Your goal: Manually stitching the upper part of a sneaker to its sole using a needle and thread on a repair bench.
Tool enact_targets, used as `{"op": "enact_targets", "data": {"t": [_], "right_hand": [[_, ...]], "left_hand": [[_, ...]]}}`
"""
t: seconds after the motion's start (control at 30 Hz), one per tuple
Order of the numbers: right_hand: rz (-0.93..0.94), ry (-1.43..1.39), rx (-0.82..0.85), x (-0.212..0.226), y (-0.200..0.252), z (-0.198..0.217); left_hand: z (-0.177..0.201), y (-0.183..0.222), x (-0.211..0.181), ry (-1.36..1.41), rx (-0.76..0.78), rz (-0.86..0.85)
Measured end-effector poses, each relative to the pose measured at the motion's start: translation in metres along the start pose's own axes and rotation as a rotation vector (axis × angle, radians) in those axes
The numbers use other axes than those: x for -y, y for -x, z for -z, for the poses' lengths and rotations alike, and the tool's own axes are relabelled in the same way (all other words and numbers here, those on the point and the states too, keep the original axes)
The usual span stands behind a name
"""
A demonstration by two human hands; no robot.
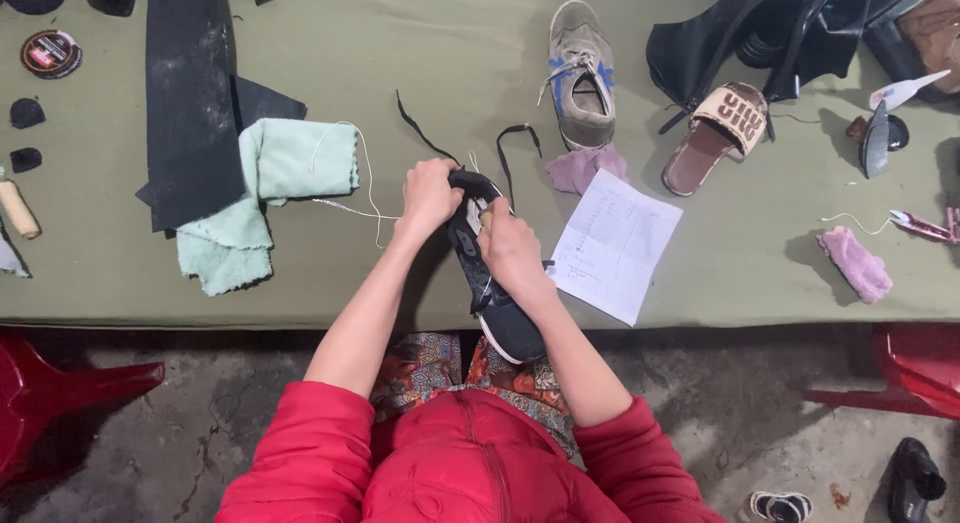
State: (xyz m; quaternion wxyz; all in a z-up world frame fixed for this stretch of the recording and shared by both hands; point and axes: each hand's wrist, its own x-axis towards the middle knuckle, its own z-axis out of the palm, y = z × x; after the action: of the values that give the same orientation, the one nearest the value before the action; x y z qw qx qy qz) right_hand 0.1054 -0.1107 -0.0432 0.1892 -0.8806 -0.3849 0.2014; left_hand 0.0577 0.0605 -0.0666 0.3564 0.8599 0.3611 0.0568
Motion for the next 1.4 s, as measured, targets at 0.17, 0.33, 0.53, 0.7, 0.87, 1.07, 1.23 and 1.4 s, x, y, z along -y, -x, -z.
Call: {"op": "enact_targets", "data": {"t": [0.17, 0.33, 0.53, 0.7, 0.87, 1.07, 1.23, 1.4], "right_hand": [[0.006, 0.004, -0.001, 0.001, -0.003, -0.004], [-0.003, 0.023, 0.000, -0.001, -0.009, -0.010], [0.000, 0.066, 0.011, 0.002, -0.015, -0.014], [-0.006, 0.087, 0.013, -0.002, -0.021, -0.020], [-0.022, 0.099, 0.011, 0.001, -0.022, -0.020], [-0.086, 0.083, 0.019, 0.002, -0.030, -0.023], [-0.095, 0.056, 0.034, -0.008, -0.045, -0.028], [-0.125, -0.167, 0.054, -0.028, -0.062, -0.036]], "left_hand": [[0.002, 0.002, -0.002, -0.017, 0.004, 0.004], [0.000, -0.002, 0.005, -0.011, -0.006, -0.009], [0.005, 0.001, 0.000, 0.042, -0.018, 0.010], [0.005, -0.001, 0.008, 0.082, -0.033, 0.018], [-0.003, -0.009, 0.013, 0.101, -0.050, -0.006], [-0.005, -0.013, 0.016, 0.062, -0.013, -0.075], [0.000, -0.016, 0.017, 0.073, 0.011, -0.101], [0.006, -0.015, 0.009, 0.074, 0.048, -0.089]]}}
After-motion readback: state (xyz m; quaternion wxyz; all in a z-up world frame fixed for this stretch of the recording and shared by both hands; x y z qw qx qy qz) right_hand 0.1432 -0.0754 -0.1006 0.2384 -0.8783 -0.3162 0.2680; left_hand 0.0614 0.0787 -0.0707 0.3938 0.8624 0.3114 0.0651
